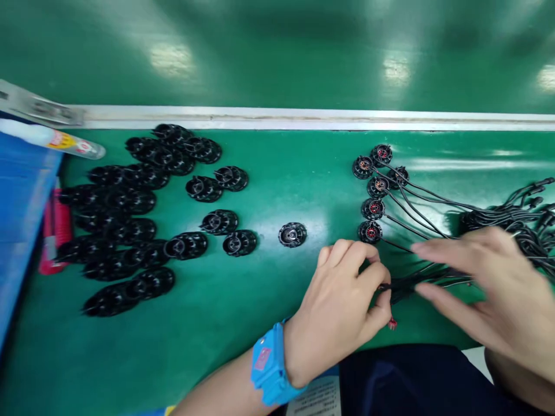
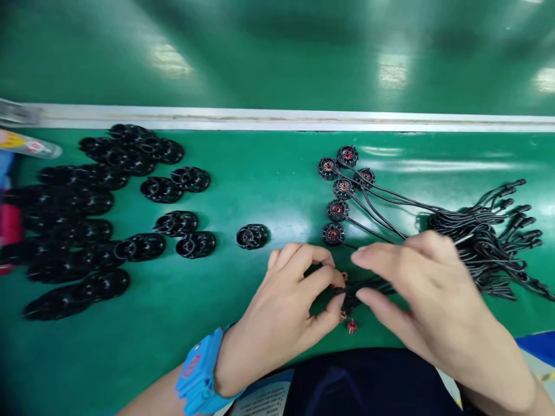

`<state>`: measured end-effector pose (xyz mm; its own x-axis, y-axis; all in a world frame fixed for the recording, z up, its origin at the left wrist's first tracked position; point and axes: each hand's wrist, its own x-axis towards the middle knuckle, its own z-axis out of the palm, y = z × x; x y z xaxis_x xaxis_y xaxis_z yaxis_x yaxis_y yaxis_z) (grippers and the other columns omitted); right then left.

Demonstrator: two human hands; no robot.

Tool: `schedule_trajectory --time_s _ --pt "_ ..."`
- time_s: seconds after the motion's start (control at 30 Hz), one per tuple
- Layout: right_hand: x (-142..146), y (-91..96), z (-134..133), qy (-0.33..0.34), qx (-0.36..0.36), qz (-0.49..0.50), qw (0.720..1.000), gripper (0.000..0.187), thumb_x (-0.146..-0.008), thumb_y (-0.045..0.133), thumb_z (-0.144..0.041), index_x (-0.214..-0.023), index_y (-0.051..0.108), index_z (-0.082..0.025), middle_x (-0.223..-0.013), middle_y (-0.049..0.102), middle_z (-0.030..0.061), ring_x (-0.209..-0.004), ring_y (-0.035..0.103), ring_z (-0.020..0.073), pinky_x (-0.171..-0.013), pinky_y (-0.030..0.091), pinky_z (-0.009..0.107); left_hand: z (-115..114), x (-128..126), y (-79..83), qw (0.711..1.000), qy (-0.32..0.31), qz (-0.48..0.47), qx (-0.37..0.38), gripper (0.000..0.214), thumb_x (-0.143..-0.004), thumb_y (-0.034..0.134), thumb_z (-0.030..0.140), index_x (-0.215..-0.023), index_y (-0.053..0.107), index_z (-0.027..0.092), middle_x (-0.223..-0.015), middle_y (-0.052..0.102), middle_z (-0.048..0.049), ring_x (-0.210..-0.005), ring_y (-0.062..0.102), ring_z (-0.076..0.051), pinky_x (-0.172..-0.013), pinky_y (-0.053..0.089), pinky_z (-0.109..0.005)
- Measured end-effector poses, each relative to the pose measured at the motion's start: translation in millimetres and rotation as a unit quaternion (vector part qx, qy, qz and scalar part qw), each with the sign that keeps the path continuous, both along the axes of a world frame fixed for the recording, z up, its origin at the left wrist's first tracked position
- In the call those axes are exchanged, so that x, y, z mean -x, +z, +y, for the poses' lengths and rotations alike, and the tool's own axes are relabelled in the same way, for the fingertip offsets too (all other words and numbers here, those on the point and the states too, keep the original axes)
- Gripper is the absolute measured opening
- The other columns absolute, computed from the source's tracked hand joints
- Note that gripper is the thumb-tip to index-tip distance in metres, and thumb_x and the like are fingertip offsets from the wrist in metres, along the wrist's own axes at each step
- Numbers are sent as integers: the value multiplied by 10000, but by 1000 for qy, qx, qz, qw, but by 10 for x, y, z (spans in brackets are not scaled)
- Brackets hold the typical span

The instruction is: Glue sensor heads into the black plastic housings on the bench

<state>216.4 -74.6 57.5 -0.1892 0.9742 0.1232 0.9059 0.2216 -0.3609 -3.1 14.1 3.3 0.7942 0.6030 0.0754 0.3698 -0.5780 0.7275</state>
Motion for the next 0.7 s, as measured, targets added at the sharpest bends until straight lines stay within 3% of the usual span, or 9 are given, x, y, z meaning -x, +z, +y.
schedule_trajectory --time_s 0.1,0.2,0.27,0.4,0.7 --pt "177 -216 115 61 8 -1 998 385 -977 645 -288 -1350 561 -237 -976 716 24 -825 587 184 -769 433 344 1 -18 26 998 10 -41 47 74 -857 592 108 -888 636 159 -944 668 -60 -897 593 -218 -789 434 -383" --pt "214 -340 126 38 -6 27 999 293 -991 614 -203 -1282 582 -212 -931 707 7 -817 579 167 -779 410 339 45 -16 49 985 13 -83 153 78 -878 584 93 -921 612 152 -874 669 -31 -808 610 -164 -745 470 -323" --pt "211 -349 109 14 -25 54 998 214 -994 603 -178 -1205 600 -207 -916 705 -4 -809 565 160 -778 401 334 84 2 63 963 18 -108 246 44 -898 633 139 -933 613 157 -839 663 -15 -764 609 -138 -711 479 -286" --pt "209 -294 98 3 -47 101 994 147 -987 632 -200 -1132 615 -213 -912 720 -24 -786 547 146 -782 407 325 144 45 67 909 25 -154 386 191 -847 757 175 -972 613 179 -887 688 -11 -804 606 -130 -743 493 -268" --pt "244 -266 170 3 -53 145 988 262 -957 683 -192 -1216 671 -230 -890 723 -10 -789 588 140 -756 420 329 116 36 16 859 44 -228 457 225 -894 705 104 -1049 581 209 -919 684 -2 -830 625 -106 -775 514 -250"
